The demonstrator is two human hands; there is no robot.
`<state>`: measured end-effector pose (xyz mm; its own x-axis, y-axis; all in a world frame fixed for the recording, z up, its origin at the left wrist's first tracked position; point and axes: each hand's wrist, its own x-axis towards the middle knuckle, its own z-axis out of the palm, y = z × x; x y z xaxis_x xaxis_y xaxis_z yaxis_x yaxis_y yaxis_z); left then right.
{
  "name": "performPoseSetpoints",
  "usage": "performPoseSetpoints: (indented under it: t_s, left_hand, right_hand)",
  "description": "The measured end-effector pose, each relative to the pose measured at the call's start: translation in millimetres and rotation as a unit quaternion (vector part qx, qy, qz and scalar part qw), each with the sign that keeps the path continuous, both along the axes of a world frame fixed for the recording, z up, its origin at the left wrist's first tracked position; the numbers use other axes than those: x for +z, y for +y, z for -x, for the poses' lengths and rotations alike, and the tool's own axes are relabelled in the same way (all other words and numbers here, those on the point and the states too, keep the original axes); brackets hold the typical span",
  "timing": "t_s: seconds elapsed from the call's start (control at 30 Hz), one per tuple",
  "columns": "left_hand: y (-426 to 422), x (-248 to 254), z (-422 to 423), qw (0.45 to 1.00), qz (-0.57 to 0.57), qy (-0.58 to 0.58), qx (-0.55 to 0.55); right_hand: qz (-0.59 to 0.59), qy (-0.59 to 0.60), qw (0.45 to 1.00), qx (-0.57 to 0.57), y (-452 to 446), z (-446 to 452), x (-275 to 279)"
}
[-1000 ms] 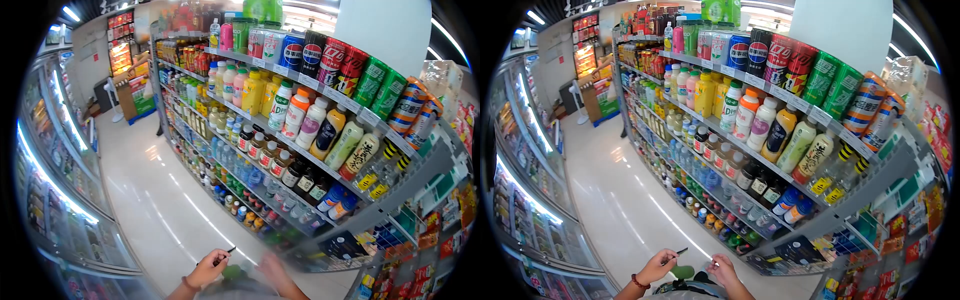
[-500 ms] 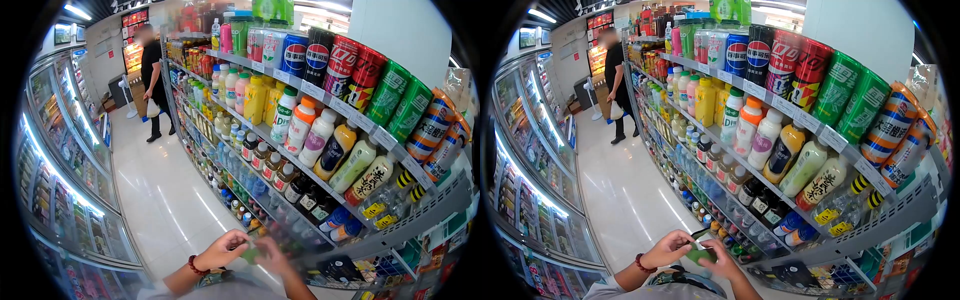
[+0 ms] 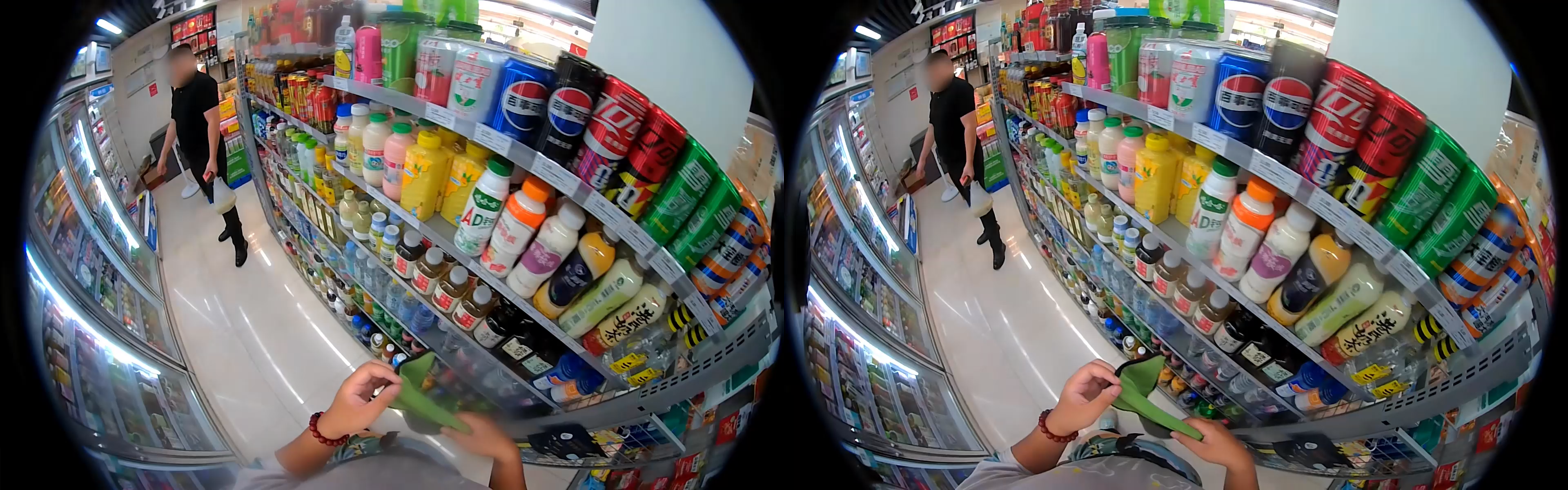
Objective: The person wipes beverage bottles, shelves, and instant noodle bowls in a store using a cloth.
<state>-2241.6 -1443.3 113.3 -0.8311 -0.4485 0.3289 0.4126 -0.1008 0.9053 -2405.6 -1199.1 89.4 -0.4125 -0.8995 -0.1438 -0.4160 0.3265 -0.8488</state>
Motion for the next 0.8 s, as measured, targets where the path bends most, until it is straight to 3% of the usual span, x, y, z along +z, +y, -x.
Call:
performPoseSetpoints:
  t_s: [0.1, 0.17, 0.2, 0.23, 0.37, 0.43, 0.47, 0.57, 0.6, 0.7, 0.73, 0.8]
  left_hand:
    - [-37, 1, -7, 0.998, 0.042, -0.029, 0.036]
    - [-62, 19, -19, 0.945, 0.265, -0.188, 0.036]
    - [-75, 14, -25, 0.916, 0.323, -0.237, 0.025]
    - [-85, 6, -30, 0.914, 0.319, -0.246, 0.042]
    - [-116, -12, -45, 0.918, 0.313, -0.242, -0.005]
    - [-132, -10, -47, 0.907, 0.354, -0.229, -0.01]
    - [-137, -5, -48, 0.917, 0.342, -0.206, 0.011]
    - [-154, -2, -45, 0.931, 0.314, -0.185, 0.036]
    - [-158, 1, -43, 0.931, 0.316, -0.179, 0.026]
    - [-172, 7, -34, 0.943, 0.283, -0.175, -0.003]
    - [-174, 6, -29, 0.949, 0.271, -0.157, -0.011]
    - [-176, 2, -17, 0.962, 0.227, -0.143, -0.057]
  right_hand:
    - [-0.054, 0.002, 0.999, -0.001, -16, 3, 4]
    - [0.038, -0.024, 0.998, -0.034, -29, 14, 3]
    - [0.035, -0.052, 0.996, -0.068, -40, 17, 2]
    - [0.077, -0.039, 0.99, -0.114, -43, 16, 5]
    - [0.066, -0.021, 0.995, -0.072, -73, 26, 4]
    - [0.032, -0.171, 0.98, -0.101, -86, 24, 2]
    - [0.033, -0.17, 0.98, -0.098, -93, 25, -1]
    - [0.061, -0.184, 0.981, 0.027, -107, 21, -1]
    - [0.012, -0.219, 0.975, 0.033, -107, 23, -5]
    - [-0.043, -0.143, 0.989, -0.014, -104, 18, -18]
    - [-0.144, -0.112, 0.983, -0.009, -106, 17, -2]
    - [-0.095, -0.105, 0.99, -0.016, -99, 8, -4]
